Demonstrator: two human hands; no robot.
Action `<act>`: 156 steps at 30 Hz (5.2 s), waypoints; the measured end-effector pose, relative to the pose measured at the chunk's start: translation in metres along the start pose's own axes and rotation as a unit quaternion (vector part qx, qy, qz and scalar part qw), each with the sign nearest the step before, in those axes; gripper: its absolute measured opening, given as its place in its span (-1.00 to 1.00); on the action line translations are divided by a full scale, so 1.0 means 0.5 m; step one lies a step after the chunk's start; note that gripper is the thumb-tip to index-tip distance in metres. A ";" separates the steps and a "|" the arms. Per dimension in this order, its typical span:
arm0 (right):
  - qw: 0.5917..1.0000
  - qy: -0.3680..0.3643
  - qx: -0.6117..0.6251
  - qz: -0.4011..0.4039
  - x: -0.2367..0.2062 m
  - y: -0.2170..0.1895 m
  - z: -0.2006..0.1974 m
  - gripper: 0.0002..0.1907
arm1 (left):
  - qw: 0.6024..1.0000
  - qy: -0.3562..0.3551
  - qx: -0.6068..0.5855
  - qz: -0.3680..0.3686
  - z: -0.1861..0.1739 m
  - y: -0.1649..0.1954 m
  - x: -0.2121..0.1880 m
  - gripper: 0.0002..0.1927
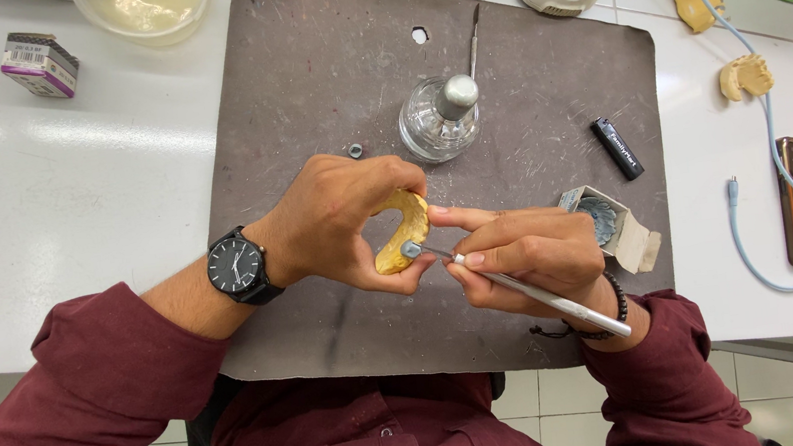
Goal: The person holds a partial denture model in one hand and uses a metal wax carving tool to shape and smooth the material on it, periodically warming the tool tip over a small alcohol lamp flame and taking material from a small box. The person continues carving and refining the denture surface throughout the episode.
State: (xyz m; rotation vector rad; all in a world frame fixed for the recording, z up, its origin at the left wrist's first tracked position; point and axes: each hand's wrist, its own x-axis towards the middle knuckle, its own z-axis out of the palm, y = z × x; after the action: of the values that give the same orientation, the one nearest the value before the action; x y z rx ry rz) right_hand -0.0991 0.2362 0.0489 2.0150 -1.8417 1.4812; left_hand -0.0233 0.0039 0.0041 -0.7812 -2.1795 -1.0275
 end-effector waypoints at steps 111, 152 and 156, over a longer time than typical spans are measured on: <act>0.942 0.161 0.161 0.247 -0.050 0.039 -0.017 -0.81 | 0.822 0.059 -0.403 -0.397 0.035 0.035 0.011 -0.48; 0.987 0.133 -0.069 0.059 -0.013 0.004 -0.005 -0.80 | 0.976 0.035 -0.176 -0.126 0.032 0.038 0.002 -0.36; 0.987 0.129 -0.077 0.056 -0.012 0.005 -0.006 -0.80 | 0.976 0.037 -0.177 -0.125 0.034 0.037 0.001 -0.37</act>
State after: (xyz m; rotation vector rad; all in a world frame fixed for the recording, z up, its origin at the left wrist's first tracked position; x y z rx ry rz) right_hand -0.1018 0.2418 0.0454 1.5927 -1.9199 1.4912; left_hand -0.0148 0.0274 0.0042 -0.6168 -2.0941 -1.5768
